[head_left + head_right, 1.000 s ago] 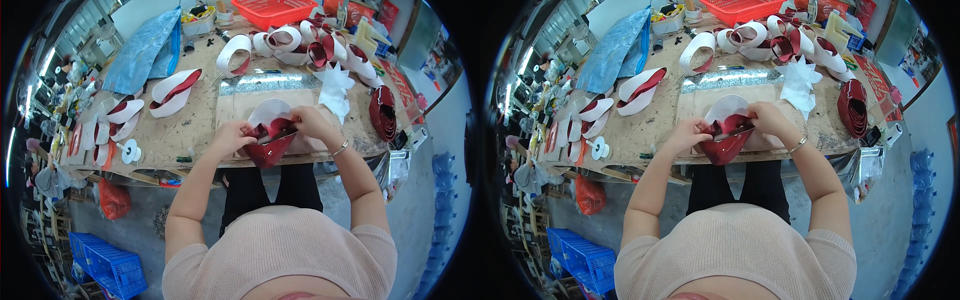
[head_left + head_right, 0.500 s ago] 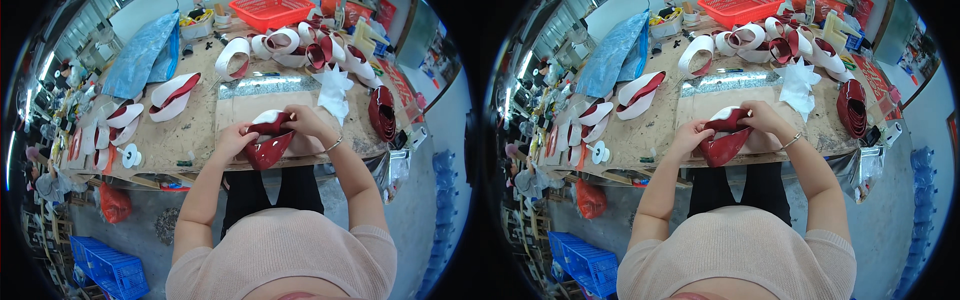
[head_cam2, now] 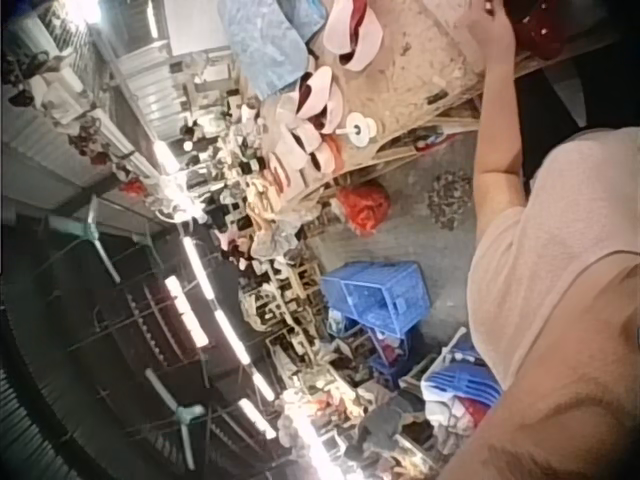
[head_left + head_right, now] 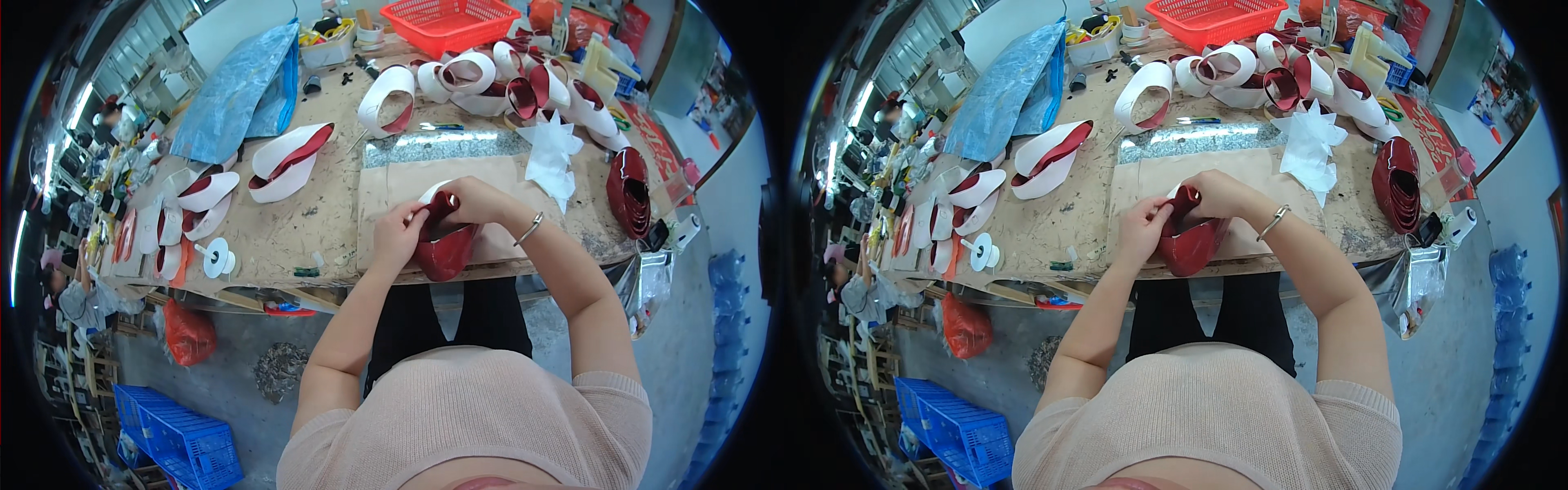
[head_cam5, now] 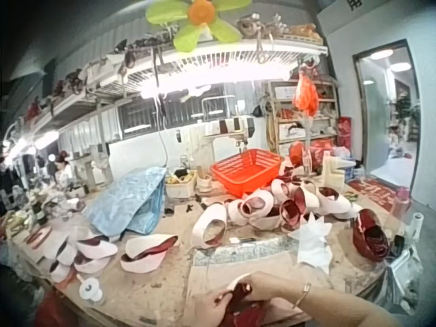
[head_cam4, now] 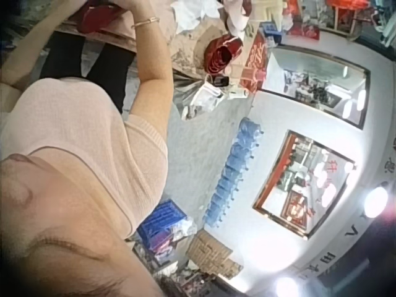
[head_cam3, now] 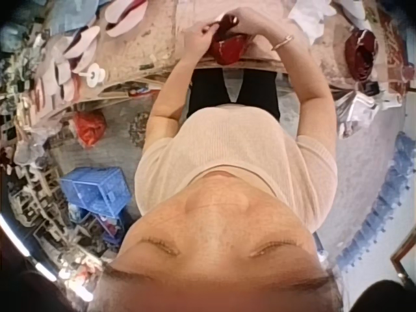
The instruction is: The recorder is assembling components of high-heeled shoes, applying adhesive strips and fitting upper materials to soles or forms.
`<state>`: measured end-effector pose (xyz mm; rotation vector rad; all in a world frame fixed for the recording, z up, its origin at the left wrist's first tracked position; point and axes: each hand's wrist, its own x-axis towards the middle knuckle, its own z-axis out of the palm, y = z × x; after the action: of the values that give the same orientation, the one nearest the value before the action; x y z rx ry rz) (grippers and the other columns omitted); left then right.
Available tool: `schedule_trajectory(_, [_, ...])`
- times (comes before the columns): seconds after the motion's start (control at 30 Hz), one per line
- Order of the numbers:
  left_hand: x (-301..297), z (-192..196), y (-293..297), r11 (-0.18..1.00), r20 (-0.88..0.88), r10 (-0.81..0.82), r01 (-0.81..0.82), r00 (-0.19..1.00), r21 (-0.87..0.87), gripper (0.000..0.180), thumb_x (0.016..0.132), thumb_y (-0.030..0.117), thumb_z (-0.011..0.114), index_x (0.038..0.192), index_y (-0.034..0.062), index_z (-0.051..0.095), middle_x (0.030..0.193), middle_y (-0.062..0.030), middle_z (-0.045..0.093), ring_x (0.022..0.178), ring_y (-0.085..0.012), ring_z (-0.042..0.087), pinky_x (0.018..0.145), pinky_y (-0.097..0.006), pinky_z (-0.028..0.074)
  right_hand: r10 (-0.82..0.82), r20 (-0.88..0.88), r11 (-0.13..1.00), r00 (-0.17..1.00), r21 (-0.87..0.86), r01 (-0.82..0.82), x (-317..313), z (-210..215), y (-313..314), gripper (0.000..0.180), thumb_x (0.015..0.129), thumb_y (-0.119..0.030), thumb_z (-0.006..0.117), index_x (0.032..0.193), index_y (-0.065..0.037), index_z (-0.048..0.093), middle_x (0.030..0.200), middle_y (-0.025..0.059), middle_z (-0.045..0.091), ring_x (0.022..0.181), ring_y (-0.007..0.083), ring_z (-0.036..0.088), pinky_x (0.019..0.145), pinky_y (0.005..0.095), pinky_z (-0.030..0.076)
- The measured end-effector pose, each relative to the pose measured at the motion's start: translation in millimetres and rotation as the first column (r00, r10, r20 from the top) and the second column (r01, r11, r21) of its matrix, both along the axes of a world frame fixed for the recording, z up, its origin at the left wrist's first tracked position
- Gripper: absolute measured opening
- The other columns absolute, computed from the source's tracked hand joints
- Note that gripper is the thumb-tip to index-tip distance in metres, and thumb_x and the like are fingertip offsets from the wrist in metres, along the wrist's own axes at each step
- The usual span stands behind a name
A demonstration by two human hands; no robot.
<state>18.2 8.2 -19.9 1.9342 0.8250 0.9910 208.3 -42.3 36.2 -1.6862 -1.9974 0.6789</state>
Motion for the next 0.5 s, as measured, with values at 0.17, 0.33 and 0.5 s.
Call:
schedule_trajectory(0.17, [-27.3,28.4,-59.5,0.839,-0.237,-0.015,0.141,0.971,0.525,0.026,0.086,0.034,0.062,0.089,0.0080,0.064,0.086,-0.0069,0.060,0.082,-0.0255,0.058,0.088,-0.038,0.038,-0.043,0.138,0.999,0.990,-0.016,0.046,-7.5,-6.0,12.8,0.034,0.068,-0.019,0.075,0.097,-0.004,0.068,0.086,0.0156,0.067,0.082,0.0308,0.064,0.074,0.0383,0.050])
schedule_trajectory(0.33, [-47.6,-1.6,-66.9,0.853,-0.300,0.055,0.111,0.952,0.511,0.049,0.087,0.048,0.055,0.106,0.0036,0.063,0.101,-0.0128,0.061,0.097,-0.0265,0.057,0.098,-0.040,0.031,0.114,0.302,0.993,0.946,-0.020,-0.113,-19.3,5.8,24.7,0.035,0.067,-0.013,0.074,0.100,-0.003,0.067,0.086,0.0159,0.066,0.080,0.0310,0.063,0.073,0.0380,0.050])
schedule_trajectory(0.5, [-49.6,-11.0,-65.0,0.864,-0.271,0.086,0.063,0.959,0.499,0.050,0.087,0.041,0.058,0.112,-0.0018,0.061,0.114,-0.0165,0.060,0.114,-0.0322,0.052,0.100,-0.043,0.033,0.225,0.263,0.972,0.938,-0.130,-0.196,-33.2,6.8,37.1,0.031,0.065,-0.010,0.074,0.095,-0.008,0.068,0.082,0.0131,0.066,0.078,0.0302,0.063,0.070,0.0383,0.050])
